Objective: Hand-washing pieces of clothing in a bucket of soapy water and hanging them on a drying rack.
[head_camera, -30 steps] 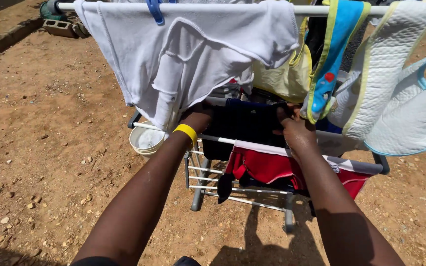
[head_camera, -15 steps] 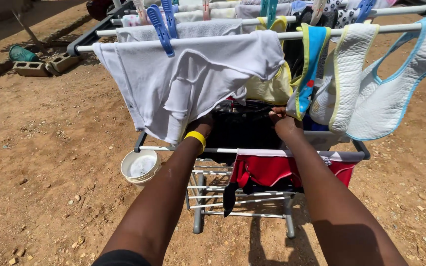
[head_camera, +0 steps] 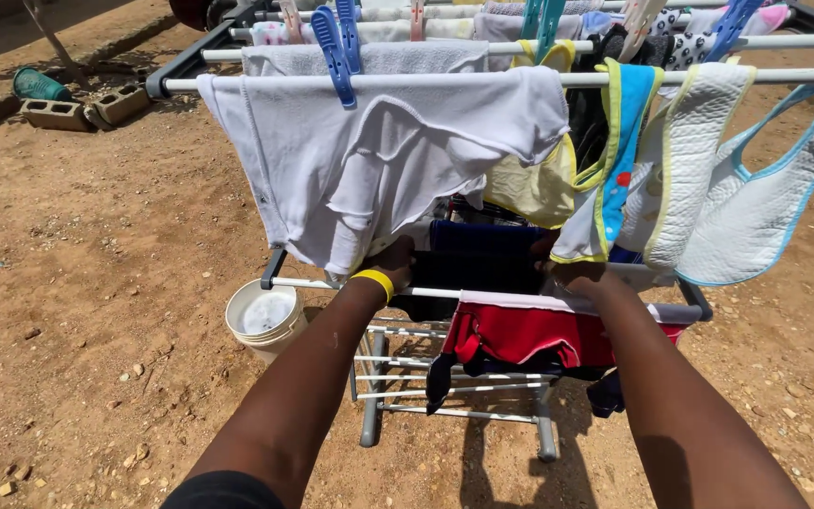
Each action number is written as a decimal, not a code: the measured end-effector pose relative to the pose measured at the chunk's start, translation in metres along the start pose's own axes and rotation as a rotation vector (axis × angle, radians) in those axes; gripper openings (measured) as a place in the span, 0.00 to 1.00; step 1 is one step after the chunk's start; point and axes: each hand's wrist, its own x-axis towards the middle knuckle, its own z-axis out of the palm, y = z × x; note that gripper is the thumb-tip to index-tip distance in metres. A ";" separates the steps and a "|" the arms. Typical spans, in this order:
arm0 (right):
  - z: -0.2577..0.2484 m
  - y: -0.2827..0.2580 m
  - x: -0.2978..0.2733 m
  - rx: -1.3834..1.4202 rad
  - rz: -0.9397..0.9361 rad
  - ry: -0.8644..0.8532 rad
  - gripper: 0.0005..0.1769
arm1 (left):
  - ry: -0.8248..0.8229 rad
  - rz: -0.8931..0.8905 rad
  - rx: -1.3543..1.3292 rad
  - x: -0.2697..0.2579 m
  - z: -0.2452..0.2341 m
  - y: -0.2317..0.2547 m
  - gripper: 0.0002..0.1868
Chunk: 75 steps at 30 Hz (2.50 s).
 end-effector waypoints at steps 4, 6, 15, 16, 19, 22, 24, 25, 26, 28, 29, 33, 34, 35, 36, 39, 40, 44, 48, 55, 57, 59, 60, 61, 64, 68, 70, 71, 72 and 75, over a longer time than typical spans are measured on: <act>-0.047 -0.093 -0.036 0.115 0.049 0.054 0.20 | 0.005 -0.100 -0.259 0.044 0.020 -0.048 0.21; -0.059 -0.122 -0.038 -0.027 0.094 0.118 0.22 | 0.033 -0.067 -0.149 0.044 0.015 -0.046 0.21; -0.021 0.006 -0.012 -0.170 0.008 0.182 0.35 | 0.105 -0.172 0.204 -0.037 -0.035 0.043 0.23; -0.016 0.029 -0.006 -0.180 -0.109 0.237 0.35 | 0.115 -0.155 0.214 -0.036 -0.036 0.041 0.23; -0.025 0.034 -0.004 -0.177 -0.254 0.210 0.35 | 0.130 -0.131 0.237 -0.036 -0.037 0.031 0.22; -0.052 -0.023 -0.015 0.000 -0.261 0.077 0.35 | 0.142 -0.093 0.254 -0.031 -0.033 0.025 0.22; -0.056 -0.054 -0.019 0.175 -0.238 0.020 0.34 | 0.147 -0.073 0.265 -0.028 -0.032 0.023 0.22; -0.052 -0.060 -0.018 0.082 -0.103 -0.060 0.33 | 0.153 -0.052 0.276 -0.026 -0.032 0.023 0.21; -0.046 -0.067 -0.017 -0.008 0.033 -0.136 0.32 | 0.159 -0.030 0.290 -0.025 -0.035 0.022 0.21; -0.049 -0.092 -0.019 0.001 0.084 -0.133 0.27 | 0.161 -0.016 0.305 -0.025 -0.039 0.024 0.21; -0.050 -0.105 -0.021 0.007 0.135 -0.132 0.24 | 0.163 -0.002 0.315 -0.026 -0.041 0.024 0.21; -0.043 -0.099 -0.015 0.060 0.045 -0.136 0.18 | 0.103 -0.017 0.329 -0.040 -0.046 0.028 0.19; -0.037 -0.090 -0.012 0.127 -0.012 -0.052 0.19 | 0.104 -0.029 0.313 -0.041 -0.044 0.026 0.19; -0.032 -0.080 -0.010 0.195 -0.069 0.033 0.20 | 0.106 -0.041 0.296 -0.042 -0.042 0.024 0.20; -0.015 -0.053 -0.003 0.192 -0.074 0.034 0.20 | 0.108 -0.050 0.278 -0.041 -0.039 0.023 0.20; 0.005 -0.026 -0.001 0.467 -0.020 -0.031 0.23 | 0.104 -0.079 0.228 -0.041 -0.031 0.019 0.22; -0.009 -0.054 -0.006 0.311 0.035 -0.076 0.22 | 0.098 -0.082 0.212 -0.038 -0.027 0.019 0.23; -0.077 -0.185 -0.025 -0.318 0.260 -0.261 0.23 | 0.075 -0.099 0.139 -0.031 -0.007 0.020 0.27; -0.052 -0.163 -0.029 -0.476 0.075 -0.113 0.18 | 0.073 -0.122 0.084 -0.056 -0.003 0.032 0.31; -0.046 -0.284 -0.058 -0.201 0.381 -0.068 0.26 | 0.173 0.573 0.114 -0.190 -0.025 0.115 0.20; -0.033 -0.317 -0.063 -0.108 0.427 -0.069 0.22 | 0.300 0.801 0.134 -0.216 -0.027 0.112 0.16; 0.002 -0.313 -0.066 0.744 0.309 0.027 0.27 | 0.239 0.636 -0.014 -0.249 -0.033 0.109 0.15; 0.006 -0.327 -0.067 0.740 0.319 0.027 0.27 | 0.231 0.635 -0.022 -0.260 -0.038 0.100 0.15; 0.011 -0.341 -0.067 0.853 0.288 0.040 0.31 | 0.199 0.579 -0.063 -0.271 -0.042 0.090 0.13; 0.019 -0.376 -0.067 0.882 0.268 0.101 0.33 | 0.155 0.443 -0.125 -0.296 -0.057 0.042 0.10; 0.057 -0.376 -0.086 0.664 0.396 0.408 0.17 | 0.092 0.041 -0.365 -0.342 -0.106 0.007 0.11; 0.072 -0.392 -0.113 0.608 0.404 0.400 0.14 | 0.133 0.121 -0.484 -0.363 -0.132 -0.001 0.11; 0.080 -0.402 -0.128 0.545 0.414 0.405 0.12 | 0.169 0.214 -0.601 -0.377 -0.145 -0.006 0.11; 0.102 -0.399 -0.140 0.556 0.417 0.374 0.12 | 0.182 0.184 -0.600 -0.394 -0.171 0.002 0.11; 0.207 -0.331 -0.177 0.552 0.649 -0.013 0.13 | 0.096 0.334 -0.764 -0.435 -0.248 0.029 0.15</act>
